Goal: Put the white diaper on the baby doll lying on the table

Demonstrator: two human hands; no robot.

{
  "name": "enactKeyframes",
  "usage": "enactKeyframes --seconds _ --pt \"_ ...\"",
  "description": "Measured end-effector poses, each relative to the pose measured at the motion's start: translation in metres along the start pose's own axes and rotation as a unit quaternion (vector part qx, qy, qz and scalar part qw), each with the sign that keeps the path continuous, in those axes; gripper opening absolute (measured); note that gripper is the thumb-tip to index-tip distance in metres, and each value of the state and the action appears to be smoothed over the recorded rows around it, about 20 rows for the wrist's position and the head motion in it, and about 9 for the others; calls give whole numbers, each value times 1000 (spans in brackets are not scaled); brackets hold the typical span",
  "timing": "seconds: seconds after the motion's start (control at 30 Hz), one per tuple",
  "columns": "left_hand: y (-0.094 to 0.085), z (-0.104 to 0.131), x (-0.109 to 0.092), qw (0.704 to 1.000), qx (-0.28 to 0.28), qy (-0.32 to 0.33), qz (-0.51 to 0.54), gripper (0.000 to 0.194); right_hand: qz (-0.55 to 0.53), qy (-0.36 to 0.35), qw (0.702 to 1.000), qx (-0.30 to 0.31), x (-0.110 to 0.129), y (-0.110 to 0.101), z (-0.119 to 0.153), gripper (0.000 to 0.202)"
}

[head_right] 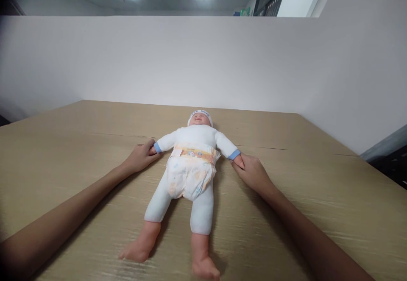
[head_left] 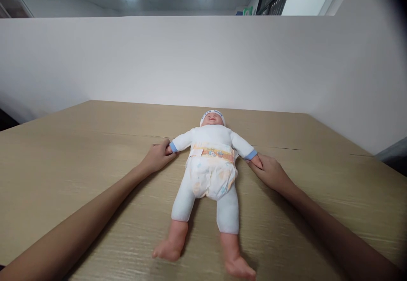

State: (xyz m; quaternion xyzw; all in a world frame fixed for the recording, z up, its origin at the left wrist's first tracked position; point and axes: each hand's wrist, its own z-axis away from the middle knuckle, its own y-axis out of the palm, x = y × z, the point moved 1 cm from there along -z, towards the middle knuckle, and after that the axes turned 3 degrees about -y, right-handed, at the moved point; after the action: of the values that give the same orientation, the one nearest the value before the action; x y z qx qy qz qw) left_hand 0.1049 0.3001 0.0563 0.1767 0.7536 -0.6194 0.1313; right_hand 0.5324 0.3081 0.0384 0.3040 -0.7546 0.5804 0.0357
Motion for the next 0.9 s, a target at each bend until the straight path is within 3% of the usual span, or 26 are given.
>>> enactKeyframes --seconds 0.17,0.9 --pt "-1 -1 -3 1000 22 5 -12 27 -4 9 1000 3 0 -1 0 37" --pt "0 0 -2 1000 14 8 -17 25 -4 -4 1000 3 -4 2 0 35"
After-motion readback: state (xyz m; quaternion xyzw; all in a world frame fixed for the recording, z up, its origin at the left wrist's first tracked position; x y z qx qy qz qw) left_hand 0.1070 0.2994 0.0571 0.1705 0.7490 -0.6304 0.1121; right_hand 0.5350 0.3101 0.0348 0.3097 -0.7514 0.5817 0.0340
